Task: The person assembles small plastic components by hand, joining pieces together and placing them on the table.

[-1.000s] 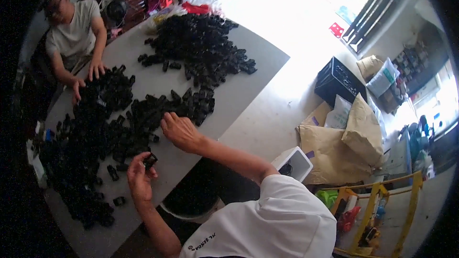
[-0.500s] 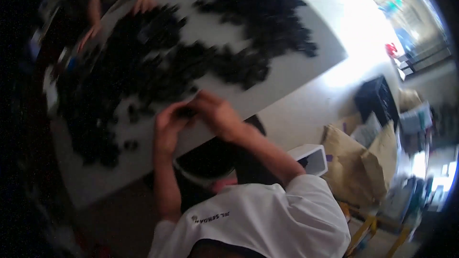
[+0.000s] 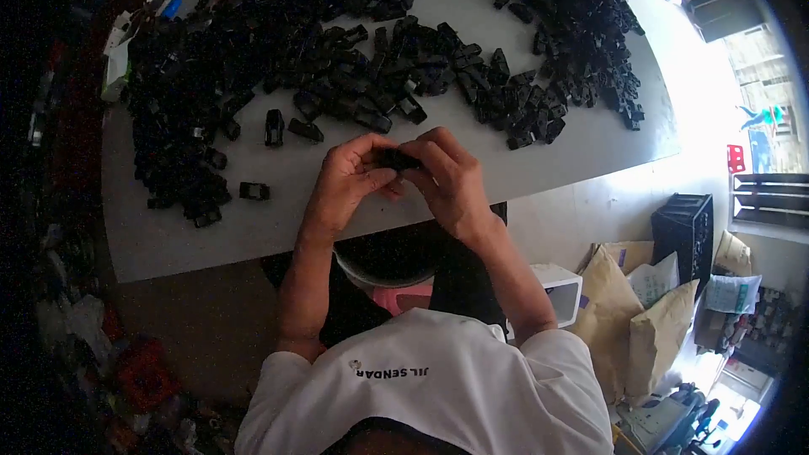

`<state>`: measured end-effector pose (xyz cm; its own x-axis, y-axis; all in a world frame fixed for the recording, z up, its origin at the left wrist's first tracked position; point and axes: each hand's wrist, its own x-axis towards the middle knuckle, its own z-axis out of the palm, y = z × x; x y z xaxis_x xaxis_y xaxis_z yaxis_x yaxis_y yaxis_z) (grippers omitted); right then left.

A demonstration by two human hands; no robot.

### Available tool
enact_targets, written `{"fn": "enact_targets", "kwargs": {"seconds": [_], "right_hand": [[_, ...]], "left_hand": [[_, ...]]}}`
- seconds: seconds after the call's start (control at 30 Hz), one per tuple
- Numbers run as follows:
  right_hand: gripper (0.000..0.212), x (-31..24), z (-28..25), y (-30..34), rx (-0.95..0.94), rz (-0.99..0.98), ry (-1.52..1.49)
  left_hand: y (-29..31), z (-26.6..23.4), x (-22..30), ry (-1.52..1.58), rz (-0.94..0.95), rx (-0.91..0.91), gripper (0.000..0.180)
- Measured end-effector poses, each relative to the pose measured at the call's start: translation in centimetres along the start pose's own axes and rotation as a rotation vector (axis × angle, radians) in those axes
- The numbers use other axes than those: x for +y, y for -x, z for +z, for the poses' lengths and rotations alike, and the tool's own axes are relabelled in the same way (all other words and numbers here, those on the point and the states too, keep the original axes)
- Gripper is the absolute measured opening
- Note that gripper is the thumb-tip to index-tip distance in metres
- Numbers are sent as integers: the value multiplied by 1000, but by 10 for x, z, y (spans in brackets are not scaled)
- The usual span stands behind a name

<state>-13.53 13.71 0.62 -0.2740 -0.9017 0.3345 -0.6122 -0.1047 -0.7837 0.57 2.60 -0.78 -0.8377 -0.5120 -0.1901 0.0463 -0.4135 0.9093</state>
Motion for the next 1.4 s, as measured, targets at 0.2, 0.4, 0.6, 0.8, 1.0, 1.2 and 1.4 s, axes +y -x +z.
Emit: {"fn": "enact_targets", "kwargs": {"seconds": [0.2,0.4,0.6,0.8,1.0,1.2,1.4], "right_hand": [[29,-1,-13,-7,63,31,61],[27,4,-9,-4,26,380,-664],[26,3,6,-4,18,153,-245],[29,-2,12,-3,88,-69,99],[24,-15,10,-3,-21,-1,-1],[17,-22,-1,0,-183,480,-286],[15,-23,7,25,84,61,82]], "left_hand": [[2,-7,0,-81,46,65,24],[-1,-2,2,-113,44,88,22],[0,-3,0,-25,22,20,24],[3,-4,4,9,31,8,22],[6,2,1,-32,58,107,19],[14,9,1,58,124,58,22],[18,-9,23,-603,404,165,35]]}}
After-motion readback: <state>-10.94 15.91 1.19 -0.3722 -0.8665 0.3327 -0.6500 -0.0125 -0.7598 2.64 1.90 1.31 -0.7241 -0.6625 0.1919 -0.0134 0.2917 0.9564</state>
